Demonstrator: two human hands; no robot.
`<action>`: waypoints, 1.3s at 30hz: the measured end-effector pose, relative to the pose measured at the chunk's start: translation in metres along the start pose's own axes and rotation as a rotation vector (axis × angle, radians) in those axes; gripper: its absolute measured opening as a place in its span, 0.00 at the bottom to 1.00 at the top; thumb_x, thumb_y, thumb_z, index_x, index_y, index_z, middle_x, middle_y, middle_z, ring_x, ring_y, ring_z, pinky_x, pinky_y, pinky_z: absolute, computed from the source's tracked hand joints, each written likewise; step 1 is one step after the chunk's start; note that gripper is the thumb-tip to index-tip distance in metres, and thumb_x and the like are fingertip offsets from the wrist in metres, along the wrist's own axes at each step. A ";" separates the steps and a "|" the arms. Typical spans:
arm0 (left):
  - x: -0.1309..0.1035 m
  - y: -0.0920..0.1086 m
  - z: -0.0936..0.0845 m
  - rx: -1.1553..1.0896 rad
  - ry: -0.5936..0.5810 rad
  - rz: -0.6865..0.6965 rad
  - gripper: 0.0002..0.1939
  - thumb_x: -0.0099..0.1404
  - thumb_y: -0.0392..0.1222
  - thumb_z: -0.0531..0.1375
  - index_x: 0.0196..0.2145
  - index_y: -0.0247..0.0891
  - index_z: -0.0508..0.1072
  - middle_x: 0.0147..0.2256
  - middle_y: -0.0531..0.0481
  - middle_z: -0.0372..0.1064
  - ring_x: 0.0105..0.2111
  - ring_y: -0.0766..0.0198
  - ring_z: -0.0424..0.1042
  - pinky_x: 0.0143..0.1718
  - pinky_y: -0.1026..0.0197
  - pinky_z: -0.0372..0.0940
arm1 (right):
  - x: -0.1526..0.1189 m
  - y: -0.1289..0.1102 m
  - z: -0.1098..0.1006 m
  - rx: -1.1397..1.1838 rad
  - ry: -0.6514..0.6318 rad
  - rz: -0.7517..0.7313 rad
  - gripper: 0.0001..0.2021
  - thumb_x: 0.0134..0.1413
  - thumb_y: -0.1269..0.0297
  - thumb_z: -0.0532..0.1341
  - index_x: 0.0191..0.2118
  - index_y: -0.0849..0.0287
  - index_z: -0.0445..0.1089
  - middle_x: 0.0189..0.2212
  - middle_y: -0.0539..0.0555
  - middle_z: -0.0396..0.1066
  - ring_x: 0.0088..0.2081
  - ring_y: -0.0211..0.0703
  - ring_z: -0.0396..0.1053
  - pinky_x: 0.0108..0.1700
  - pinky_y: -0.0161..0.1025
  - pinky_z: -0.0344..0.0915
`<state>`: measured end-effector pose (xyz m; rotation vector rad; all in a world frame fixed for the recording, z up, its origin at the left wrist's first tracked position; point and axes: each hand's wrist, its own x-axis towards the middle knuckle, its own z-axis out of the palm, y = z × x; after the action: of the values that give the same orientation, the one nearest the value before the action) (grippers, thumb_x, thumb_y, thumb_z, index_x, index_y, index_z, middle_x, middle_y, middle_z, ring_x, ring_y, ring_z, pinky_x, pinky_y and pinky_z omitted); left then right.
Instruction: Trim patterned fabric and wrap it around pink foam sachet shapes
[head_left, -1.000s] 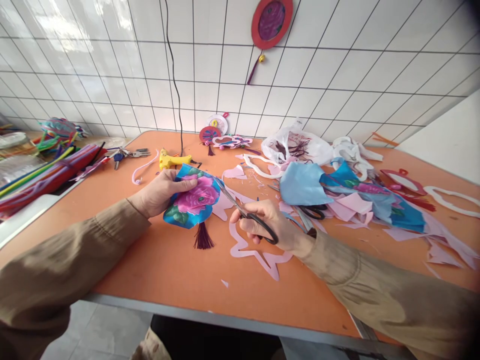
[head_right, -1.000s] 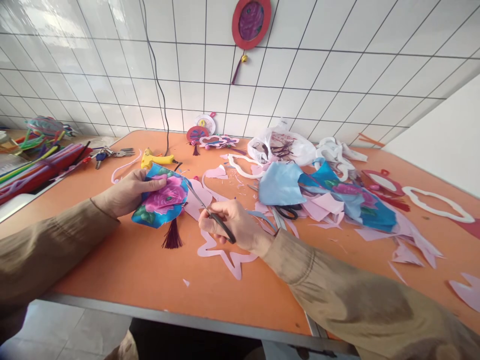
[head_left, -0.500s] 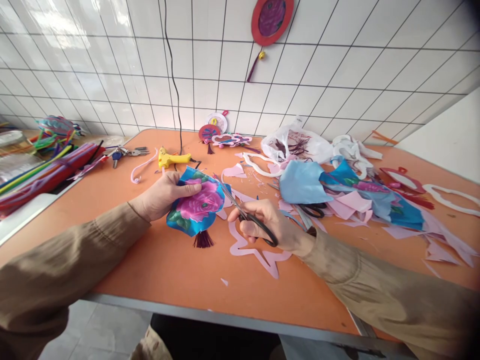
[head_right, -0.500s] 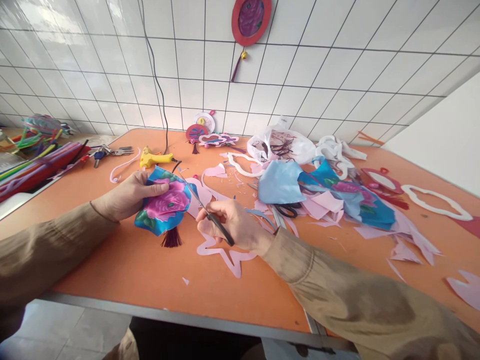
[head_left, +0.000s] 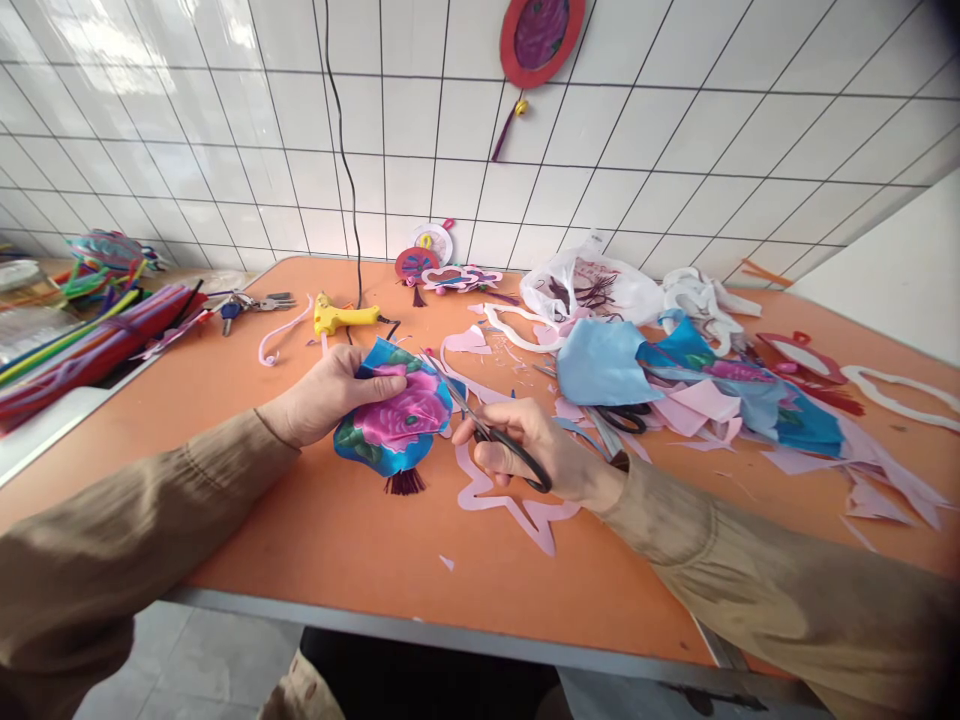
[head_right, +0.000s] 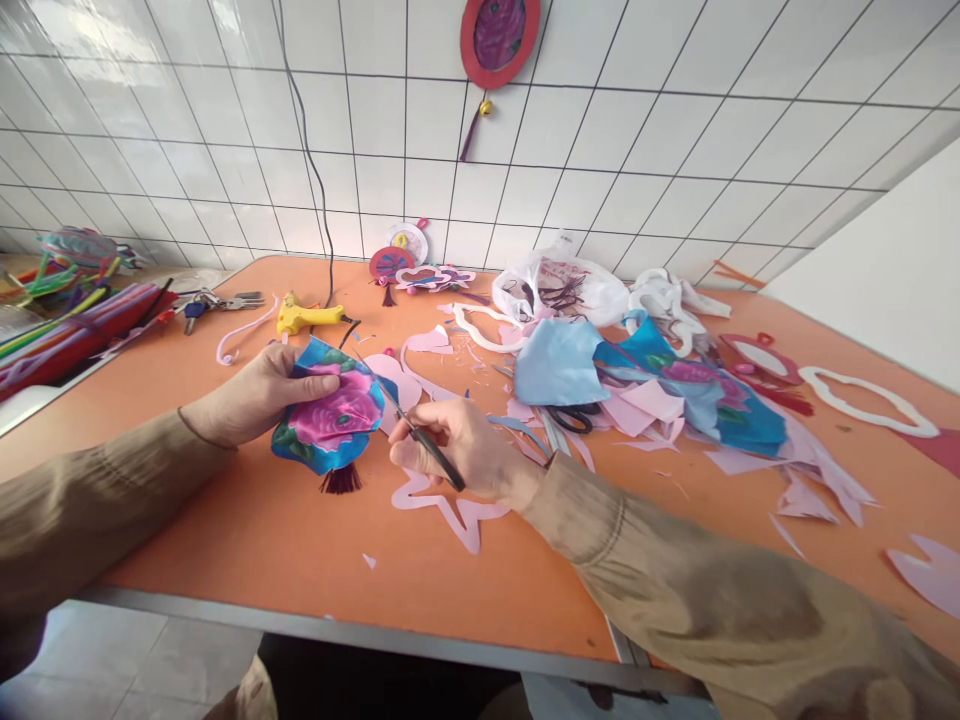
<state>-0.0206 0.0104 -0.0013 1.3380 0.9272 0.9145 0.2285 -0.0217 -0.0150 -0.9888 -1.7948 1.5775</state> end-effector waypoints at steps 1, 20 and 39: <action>0.000 0.000 0.000 0.002 -0.003 0.000 0.14 0.51 0.46 0.74 0.30 0.33 0.81 0.27 0.46 0.78 0.24 0.64 0.74 0.26 0.65 0.68 | 0.000 0.001 0.000 -0.002 0.005 -0.003 0.26 0.43 0.43 0.71 0.35 0.64 0.72 0.20 0.46 0.62 0.20 0.33 0.62 0.23 0.33 0.63; 0.001 -0.002 -0.005 0.009 -0.012 -0.023 0.13 0.51 0.46 0.74 0.29 0.33 0.82 0.26 0.46 0.78 0.23 0.64 0.74 0.25 0.65 0.69 | 0.000 0.005 -0.001 -0.076 0.032 -0.043 0.27 0.45 0.39 0.68 0.32 0.64 0.73 0.21 0.47 0.63 0.20 0.31 0.60 0.19 0.30 0.61; 0.003 0.004 -0.010 -0.164 -0.090 -0.182 0.13 0.48 0.43 0.76 0.29 0.33 0.83 0.28 0.44 0.80 0.25 0.62 0.77 0.29 0.64 0.72 | 0.000 0.005 -0.001 -0.134 0.024 -0.009 0.30 0.43 0.35 0.68 0.30 0.64 0.72 0.18 0.46 0.60 0.17 0.30 0.56 0.16 0.30 0.54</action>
<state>-0.0286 0.0165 0.0024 1.1267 0.8695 0.7673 0.2300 -0.0211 -0.0203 -1.0537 -1.9061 1.4494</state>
